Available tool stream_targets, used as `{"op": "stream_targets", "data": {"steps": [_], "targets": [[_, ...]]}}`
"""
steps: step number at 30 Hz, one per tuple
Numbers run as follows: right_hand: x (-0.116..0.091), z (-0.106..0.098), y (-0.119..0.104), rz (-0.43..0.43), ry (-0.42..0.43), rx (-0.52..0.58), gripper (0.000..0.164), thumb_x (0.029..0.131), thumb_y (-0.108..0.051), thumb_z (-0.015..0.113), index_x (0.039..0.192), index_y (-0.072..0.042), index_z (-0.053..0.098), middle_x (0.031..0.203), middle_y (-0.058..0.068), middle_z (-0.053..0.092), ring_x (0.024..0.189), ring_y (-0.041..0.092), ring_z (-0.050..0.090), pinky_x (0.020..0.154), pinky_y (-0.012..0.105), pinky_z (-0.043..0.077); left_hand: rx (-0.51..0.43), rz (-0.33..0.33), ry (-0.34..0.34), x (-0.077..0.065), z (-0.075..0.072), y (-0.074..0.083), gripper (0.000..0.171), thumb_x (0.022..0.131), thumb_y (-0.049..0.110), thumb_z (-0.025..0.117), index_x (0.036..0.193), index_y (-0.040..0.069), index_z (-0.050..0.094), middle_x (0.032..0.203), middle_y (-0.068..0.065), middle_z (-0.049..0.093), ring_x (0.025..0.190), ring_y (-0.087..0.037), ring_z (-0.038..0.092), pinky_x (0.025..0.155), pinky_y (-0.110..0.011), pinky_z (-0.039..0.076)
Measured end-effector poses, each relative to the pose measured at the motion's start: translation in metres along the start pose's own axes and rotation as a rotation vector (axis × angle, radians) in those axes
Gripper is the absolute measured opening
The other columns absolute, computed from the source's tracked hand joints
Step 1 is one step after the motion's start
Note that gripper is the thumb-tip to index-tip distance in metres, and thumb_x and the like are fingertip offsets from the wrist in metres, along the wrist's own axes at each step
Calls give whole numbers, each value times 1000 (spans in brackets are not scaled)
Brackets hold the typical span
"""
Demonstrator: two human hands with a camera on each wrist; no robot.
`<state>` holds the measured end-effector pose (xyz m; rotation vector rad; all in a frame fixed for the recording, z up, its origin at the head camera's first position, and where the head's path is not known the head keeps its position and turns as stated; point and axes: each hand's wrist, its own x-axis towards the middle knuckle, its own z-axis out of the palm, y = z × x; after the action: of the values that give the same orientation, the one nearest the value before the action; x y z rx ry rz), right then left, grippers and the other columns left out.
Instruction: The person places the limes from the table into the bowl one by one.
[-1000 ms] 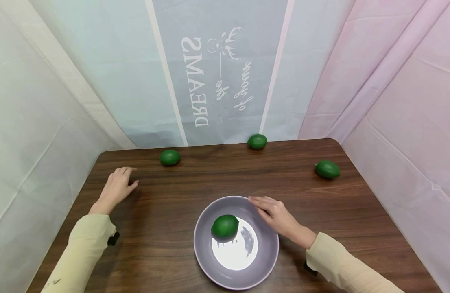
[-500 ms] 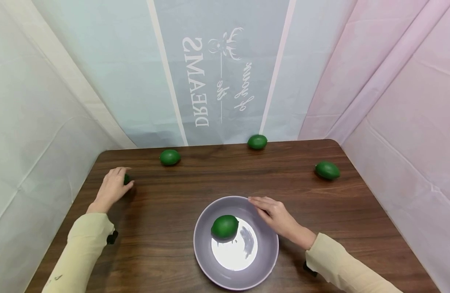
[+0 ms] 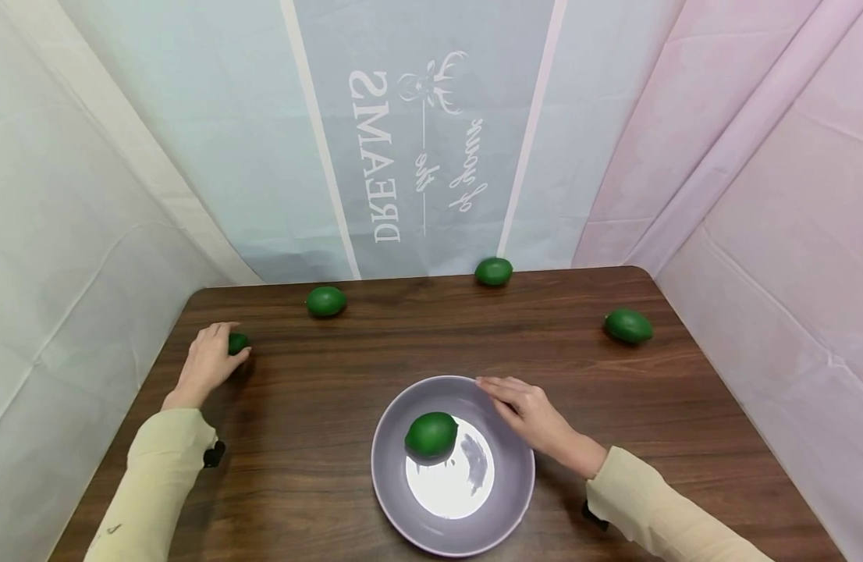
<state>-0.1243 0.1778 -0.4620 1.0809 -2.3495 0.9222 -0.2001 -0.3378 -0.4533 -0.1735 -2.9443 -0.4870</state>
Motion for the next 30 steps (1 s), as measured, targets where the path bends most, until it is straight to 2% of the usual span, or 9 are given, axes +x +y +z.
{"op": "stream_targets", "data": {"steps": [11, 20, 30], "targets": [[0, 0, 0, 11, -6, 2, 36, 75, 8, 65, 109, -1, 66, 108, 8, 65, 96, 25, 62, 81, 31, 48, -58, -70, -21, 0, 2, -3, 53, 87, 15, 58, 127, -13, 37, 122, -36, 36, 109, -51, 31, 85, -62, 27], [0, 0, -1, 14, -8, -5, 35, 75, 8, 65, 108, -1, 66, 108, 8, 65, 97, 24, 61, 81, 32, 49, -59, -110, -37, 2, 3, -9, 54, 86, 15, 58, 127, -13, 36, 123, -36, 35, 108, -51, 31, 83, -61, 28], [0, 0, -2, 21, -10, -16, 34, 75, 6, 66, 108, -2, 66, 107, 7, 66, 97, 23, 61, 82, 31, 48, -67, -133, -86, 1, 4, -12, 57, 86, 17, 57, 128, -14, 34, 122, -38, 34, 106, -52, 33, 79, -61, 33]]}}
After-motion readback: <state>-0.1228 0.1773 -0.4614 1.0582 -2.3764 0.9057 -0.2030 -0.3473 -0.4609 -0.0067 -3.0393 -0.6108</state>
